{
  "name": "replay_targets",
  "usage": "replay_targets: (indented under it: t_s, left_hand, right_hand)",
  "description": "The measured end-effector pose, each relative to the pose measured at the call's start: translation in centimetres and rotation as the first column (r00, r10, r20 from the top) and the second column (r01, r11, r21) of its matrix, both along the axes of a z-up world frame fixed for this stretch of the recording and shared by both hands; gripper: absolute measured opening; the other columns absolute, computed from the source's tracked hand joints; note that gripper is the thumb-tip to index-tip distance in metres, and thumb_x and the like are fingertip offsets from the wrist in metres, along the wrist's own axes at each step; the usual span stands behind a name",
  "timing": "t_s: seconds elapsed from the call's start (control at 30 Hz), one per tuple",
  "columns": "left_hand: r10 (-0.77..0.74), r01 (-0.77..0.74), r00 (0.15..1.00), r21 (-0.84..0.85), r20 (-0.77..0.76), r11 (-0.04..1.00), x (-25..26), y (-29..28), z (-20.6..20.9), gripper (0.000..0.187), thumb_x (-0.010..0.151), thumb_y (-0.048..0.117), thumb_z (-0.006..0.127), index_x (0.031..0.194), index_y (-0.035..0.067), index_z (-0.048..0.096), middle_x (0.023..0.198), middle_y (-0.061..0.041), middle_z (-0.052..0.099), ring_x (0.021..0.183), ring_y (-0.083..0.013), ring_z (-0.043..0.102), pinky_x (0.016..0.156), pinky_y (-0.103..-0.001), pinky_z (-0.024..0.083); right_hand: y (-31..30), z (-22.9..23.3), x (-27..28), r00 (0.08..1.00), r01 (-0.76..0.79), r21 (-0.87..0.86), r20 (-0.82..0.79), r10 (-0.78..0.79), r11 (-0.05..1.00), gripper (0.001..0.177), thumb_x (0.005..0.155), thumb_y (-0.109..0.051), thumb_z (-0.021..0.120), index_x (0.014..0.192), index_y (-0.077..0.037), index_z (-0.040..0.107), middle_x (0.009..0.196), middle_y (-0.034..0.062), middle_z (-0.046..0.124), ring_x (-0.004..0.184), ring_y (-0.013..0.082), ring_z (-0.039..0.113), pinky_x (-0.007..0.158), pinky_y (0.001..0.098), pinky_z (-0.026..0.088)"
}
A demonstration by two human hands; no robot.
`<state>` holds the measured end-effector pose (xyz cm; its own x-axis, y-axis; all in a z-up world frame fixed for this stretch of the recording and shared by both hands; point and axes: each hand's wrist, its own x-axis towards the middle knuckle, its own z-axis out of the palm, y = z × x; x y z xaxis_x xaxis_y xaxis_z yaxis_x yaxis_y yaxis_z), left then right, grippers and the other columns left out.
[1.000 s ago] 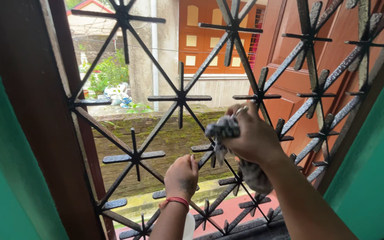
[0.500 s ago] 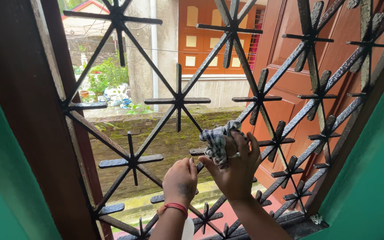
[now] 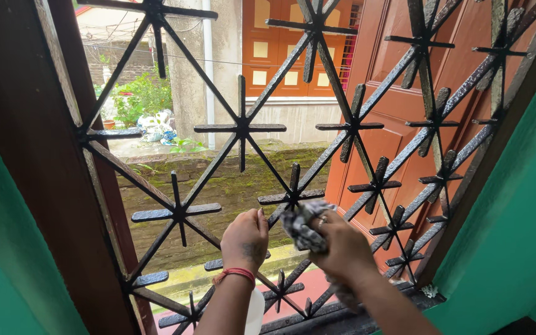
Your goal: The person wipes the metal bars of a window grill with a cloth while holding a spray bottle.
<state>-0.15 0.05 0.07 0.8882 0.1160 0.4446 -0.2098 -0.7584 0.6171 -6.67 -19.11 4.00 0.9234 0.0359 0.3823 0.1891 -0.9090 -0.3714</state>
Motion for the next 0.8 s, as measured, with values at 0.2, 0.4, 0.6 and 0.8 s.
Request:
replay_targets:
  t_s: [0.2, 0.4, 0.6, 0.8]
  left_hand:
    - [-0.017, 0.017, 1.000, -0.010, -0.006, 1.000, -0.1, -0.1, 0.3, 0.040, 0.103, 0.039, 0.039, 0.095, 0.011, 0.067, 0.100, -0.014, 0.069, 0.097, -0.0371, 0.066, 0.086, -0.050, 0.052]
    - [-0.032, 0.032, 0.999, -0.010, -0.018, 0.999, 0.1, 0.2, 0.2, 0.042, 0.104, 0.039, 0.038, 0.094, 0.009, 0.067, 0.098, -0.015, 0.070, 0.095, -0.0356, 0.068, 0.087, -0.049, 0.053]
    - [-0.033, 0.034, 0.999, -0.031, 0.034, 0.999, 0.2, 0.3, 0.3, 0.039, 0.102, 0.038, 0.040, 0.095, 0.011, 0.068, 0.099, -0.014, 0.070, 0.096, -0.0371, 0.067, 0.084, -0.051, 0.053]
    - [-0.034, 0.033, 0.999, -0.031, -0.012, 0.999, 0.1, 0.5, 0.6, 0.040, 0.103, 0.038, 0.040, 0.092, 0.010, 0.066, 0.097, -0.015, 0.069, 0.095, -0.0378, 0.066, 0.084, -0.051, 0.052]
  right_hand:
    - [-1.9, 6.1, -2.1, 0.921, -0.012, -0.361, -0.368, -0.131, 0.933, 0.085, 0.059, -0.029, 0.083, 0.139, -0.027, 0.054, 0.129, 0.0002, 0.058, 0.115, 0.0238, 0.066, 0.101, 0.0376, 0.054]
    - [0.9, 10.3, -0.8, 0.991, 0.096, -0.283, 0.116, -0.065, 0.954, 0.072, 0.060, -0.029, 0.092, 0.123, -0.019, 0.058, 0.116, 0.0087, 0.061, 0.114, 0.0301, 0.060, 0.100, 0.0443, 0.049]
    - [2.5, 9.3, 0.8, 0.718, -0.127, 0.005, 0.691, 0.088, 0.992, 0.043, 0.066, -0.017, 0.093, 0.096, -0.008, 0.064, 0.114, 0.0137, 0.057, 0.103, 0.0324, 0.064, 0.085, 0.0439, 0.054]
    - [3.0, 2.1, 4.8, 0.459, -0.215, 0.032, 0.885, 0.072, 0.976, 0.031, 0.091, -0.021, 0.081, 0.107, -0.008, 0.057, 0.126, 0.0146, 0.056, 0.125, 0.0333, 0.058, 0.106, 0.0458, 0.050]
